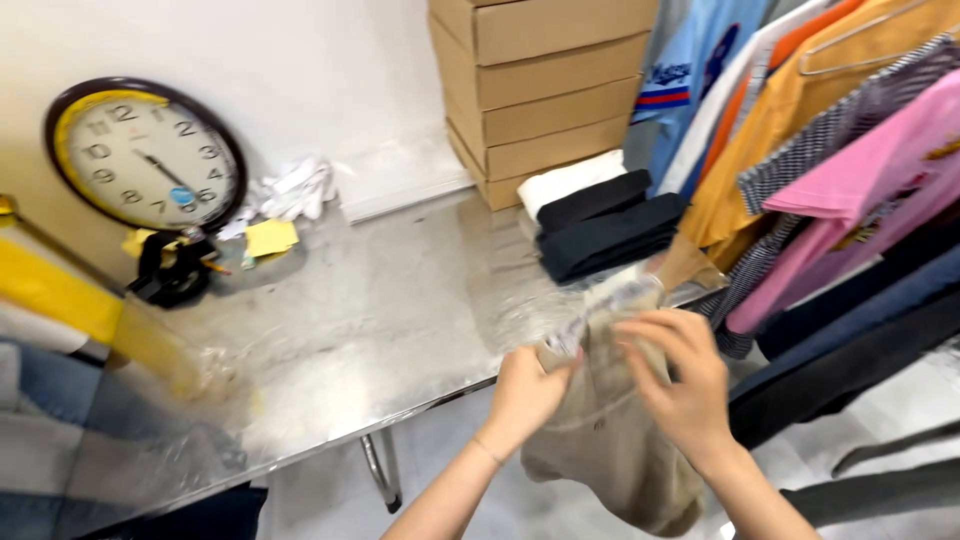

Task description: Folding various items of clothing on a table and hanging them on a garment rack

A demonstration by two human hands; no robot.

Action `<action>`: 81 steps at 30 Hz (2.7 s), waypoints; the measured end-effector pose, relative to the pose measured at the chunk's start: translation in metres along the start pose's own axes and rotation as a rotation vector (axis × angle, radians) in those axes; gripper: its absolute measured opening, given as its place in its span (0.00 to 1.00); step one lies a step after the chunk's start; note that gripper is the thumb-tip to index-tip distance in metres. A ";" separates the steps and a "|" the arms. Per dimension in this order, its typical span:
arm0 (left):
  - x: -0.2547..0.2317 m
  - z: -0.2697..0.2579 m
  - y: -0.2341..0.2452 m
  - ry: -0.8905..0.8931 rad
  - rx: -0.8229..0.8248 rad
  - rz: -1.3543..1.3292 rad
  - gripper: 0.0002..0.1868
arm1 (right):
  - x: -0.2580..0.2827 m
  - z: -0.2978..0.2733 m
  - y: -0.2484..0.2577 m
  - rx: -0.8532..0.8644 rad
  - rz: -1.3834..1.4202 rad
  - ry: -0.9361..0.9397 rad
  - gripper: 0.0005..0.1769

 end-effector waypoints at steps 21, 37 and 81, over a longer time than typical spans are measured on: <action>-0.138 -0.065 0.226 -0.466 -0.561 -1.357 0.11 | 0.117 -0.122 -0.355 -0.081 2.413 -1.980 0.71; -0.019 -0.130 0.482 -0.861 -1.182 -1.108 0.25 | -0.158 -0.005 -0.463 -0.345 2.131 -1.389 0.23; 0.544 -0.169 0.549 0.730 -0.876 -0.269 0.31 | -0.223 0.013 -0.430 0.275 -0.370 -1.361 0.29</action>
Point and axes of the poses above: each hand's wrist, its own z-axis towards the middle knuckle, its own y-axis out of the back of the hand, x = y × z, the point moved 8 cm from there along z, towards the middle knuckle, and after that the axes turned 13 degrees about x, right-handed, at the moved point
